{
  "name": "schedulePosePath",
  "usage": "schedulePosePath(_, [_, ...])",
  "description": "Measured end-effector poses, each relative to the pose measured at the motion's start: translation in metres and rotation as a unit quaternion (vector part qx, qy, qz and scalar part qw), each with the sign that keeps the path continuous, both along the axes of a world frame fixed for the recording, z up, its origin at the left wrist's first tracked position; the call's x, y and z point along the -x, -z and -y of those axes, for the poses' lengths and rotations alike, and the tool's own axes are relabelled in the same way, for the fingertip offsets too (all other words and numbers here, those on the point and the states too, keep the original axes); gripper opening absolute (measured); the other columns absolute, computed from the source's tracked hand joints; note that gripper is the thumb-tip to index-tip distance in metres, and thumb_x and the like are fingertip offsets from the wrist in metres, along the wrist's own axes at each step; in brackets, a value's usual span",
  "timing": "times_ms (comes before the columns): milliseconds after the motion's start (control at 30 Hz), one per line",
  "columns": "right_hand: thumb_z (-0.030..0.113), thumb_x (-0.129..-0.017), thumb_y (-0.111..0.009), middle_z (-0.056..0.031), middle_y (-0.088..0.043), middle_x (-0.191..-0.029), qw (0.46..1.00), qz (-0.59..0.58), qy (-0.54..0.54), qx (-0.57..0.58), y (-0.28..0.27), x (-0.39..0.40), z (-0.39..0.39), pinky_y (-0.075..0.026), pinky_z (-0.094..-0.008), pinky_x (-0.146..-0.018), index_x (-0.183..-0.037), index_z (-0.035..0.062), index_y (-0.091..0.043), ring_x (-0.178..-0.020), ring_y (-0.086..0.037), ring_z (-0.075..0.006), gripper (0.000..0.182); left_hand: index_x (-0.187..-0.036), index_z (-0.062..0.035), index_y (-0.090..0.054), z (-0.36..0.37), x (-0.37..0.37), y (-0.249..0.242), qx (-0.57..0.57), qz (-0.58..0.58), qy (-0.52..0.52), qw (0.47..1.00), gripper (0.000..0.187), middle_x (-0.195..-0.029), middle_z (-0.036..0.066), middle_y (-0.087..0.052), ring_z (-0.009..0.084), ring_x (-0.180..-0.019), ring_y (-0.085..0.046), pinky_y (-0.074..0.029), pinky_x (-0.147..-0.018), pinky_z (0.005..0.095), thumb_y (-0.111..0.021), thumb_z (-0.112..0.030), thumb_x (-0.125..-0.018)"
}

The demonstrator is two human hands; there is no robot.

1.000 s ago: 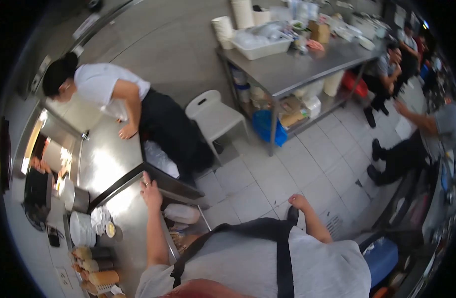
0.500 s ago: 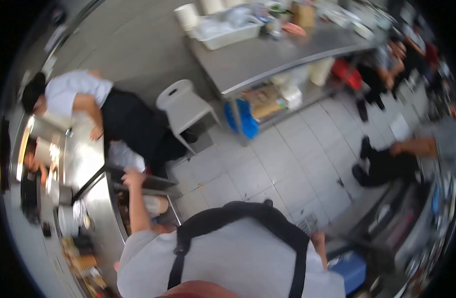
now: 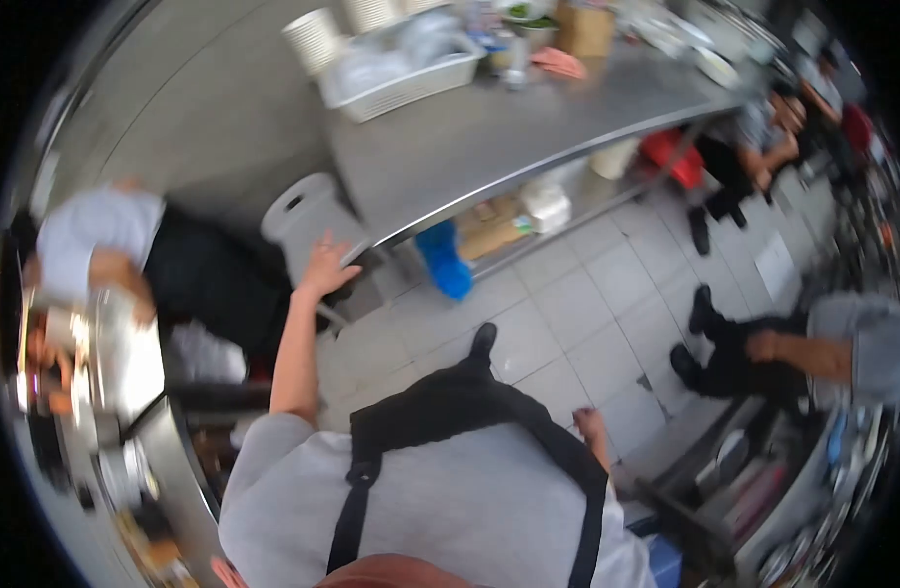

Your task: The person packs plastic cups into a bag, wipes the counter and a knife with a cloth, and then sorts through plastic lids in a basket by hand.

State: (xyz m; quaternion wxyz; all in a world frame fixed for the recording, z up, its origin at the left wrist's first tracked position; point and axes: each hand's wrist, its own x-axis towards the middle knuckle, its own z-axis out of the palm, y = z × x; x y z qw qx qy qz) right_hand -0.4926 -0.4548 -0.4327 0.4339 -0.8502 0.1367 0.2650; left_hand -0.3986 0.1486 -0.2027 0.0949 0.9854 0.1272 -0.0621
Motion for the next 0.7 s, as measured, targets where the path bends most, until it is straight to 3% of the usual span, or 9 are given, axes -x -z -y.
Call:
schedulePosePath(100, [0.018,-0.074,-0.061,-0.0078,-0.062,-0.067,0.997,-0.041,0.058,0.020,0.034,-0.041,-0.009,-0.047,-0.0289,-0.054,-0.084,0.0004,-0.064,-0.058,-0.058,-0.0152,0.020,-0.122,-0.0067,-0.046,0.002,-0.071,-0.017,0.004,0.139,0.041,0.989,0.061,-0.138,0.027,-0.023,0.0452,-0.126,-0.023,-0.026,-0.103,0.0462,-0.068,-0.030,-0.070])
schedulePosePath(167, [0.017,-0.075,-0.061,-0.0055,-0.060,-0.064,0.991,-0.076,0.106,0.017,0.009,-0.065,-0.022,-0.045,-0.0259,-0.049,-0.081,0.0010,-0.064,-0.055,-0.057,-0.0124,0.017,-0.124,-0.0063,-0.046,0.008,-0.119,-0.027,0.009,0.189,0.064,0.980,0.058,-0.139,0.025,-0.023,0.0438,-0.126,-0.024,-0.025,-0.103,0.0454,-0.066,-0.024,-0.073])
schedulePosePath(267, [0.018,-0.076,-0.060,-0.0046,-0.060,-0.064,0.992,-0.034,0.101,0.070,0.031,-0.096,-0.012,-0.045,-0.0273,-0.047,-0.083,0.0017,-0.064,-0.053,-0.056,-0.0130,0.018,-0.122,-0.0062,-0.047,0.033,-0.185,-0.048,0.048,0.206,0.117,0.970,0.054,-0.139,0.023,-0.024,0.0426,-0.126,-0.024,-0.026,-0.103,0.0446,-0.065,-0.020,-0.074])
schedulePosePath(400, [0.019,-0.077,-0.060,-0.0034,-0.059,-0.064,0.981,-0.054,0.172,0.065,-0.005,-0.119,-0.022,-0.042,-0.0265,-0.045,-0.082,0.0044,-0.063,-0.053,-0.055,-0.0129,0.016,-0.122,-0.0060,-0.048,0.067,-0.243,-0.047,0.113,0.205,0.210,0.949,0.050,-0.139,0.021,-0.026,0.0392,-0.127,-0.026,-0.028,-0.102,0.0431,-0.064,-0.016,-0.075])
schedulePosePath(467, [0.021,-0.078,-0.061,-0.0021,-0.059,-0.064,0.938,-0.117,0.313,-0.088,-0.028,-0.135,-0.025,-0.041,-0.0240,-0.046,-0.081,0.0075,-0.062,-0.054,-0.054,-0.0121,0.014,-0.121,-0.0058,-0.048,0.091,-0.260,-0.045,0.134,0.194,0.237,0.942,0.049,-0.139,0.020,-0.027,0.0375,-0.126,-0.028,-0.028,-0.102,0.0419,-0.063,-0.015,-0.075])
schedulePosePath(500, [0.021,-0.078,-0.061,-0.0021,-0.059,-0.064,0.938,-0.120,0.312,-0.089,-0.039,-0.149,-0.024,-0.041,-0.0240,-0.046,-0.081,0.0075,-0.062,-0.054,-0.054,-0.0121,0.014,-0.120,-0.0050,-0.049,0.103,-0.267,-0.042,0.163,0.183,0.259,0.934,0.048,-0.135,0.020,-0.032,0.0365,-0.123,-0.033,-0.031,-0.100,0.0403,-0.063,-0.015,-0.075])
schedulePosePath(567, [0.017,-0.078,-0.062,-0.0008,-0.058,-0.064,0.950,-0.038,0.301,-0.075,-0.058,-0.183,-0.016,-0.039,-0.0221,-0.049,-0.078,0.0070,-0.061,-0.055,-0.053,-0.0100,0.010,-0.118,-0.0042,-0.050,0.121,-0.282,-0.037,0.192,0.168,0.274,0.927,0.046,-0.132,0.020,-0.037,0.0355,-0.119,-0.038,-0.033,-0.098,0.0386,-0.063,-0.014,-0.075])
schedulePosePath(633, [0.012,-0.078,-0.062,0.0011,-0.056,-0.062,0.959,0.069,0.271,-0.031,-0.068,-0.229,-0.001,-0.038,-0.0213,-0.049,-0.075,0.0062,-0.060,-0.056,-0.050,-0.0076,0.007,-0.104,-0.0025,-0.056,0.135,-0.295,-0.031,0.248,0.163,0.269,0.916,0.032,-0.108,0.017,-0.054,0.0302,-0.097,-0.054,-0.043,-0.083,0.0363,-0.063,-0.012,-0.074])
schedulePosePath(700, [0.009,-0.078,-0.062,0.0033,-0.053,-0.061,0.955,0.177,0.238,0.001,-0.087,-0.289,0.006,-0.036,-0.0214,-0.048,-0.072,0.0053,-0.059,-0.055,-0.046,-0.0054,0.008,-0.094,-0.0034,-0.057,0.139,-0.309,-0.027,0.259,0.135,0.250,0.923,0.023,-0.094,0.014,-0.057,0.0279,-0.085,-0.056,-0.044,-0.074,0.0360,-0.063,-0.013,-0.074])
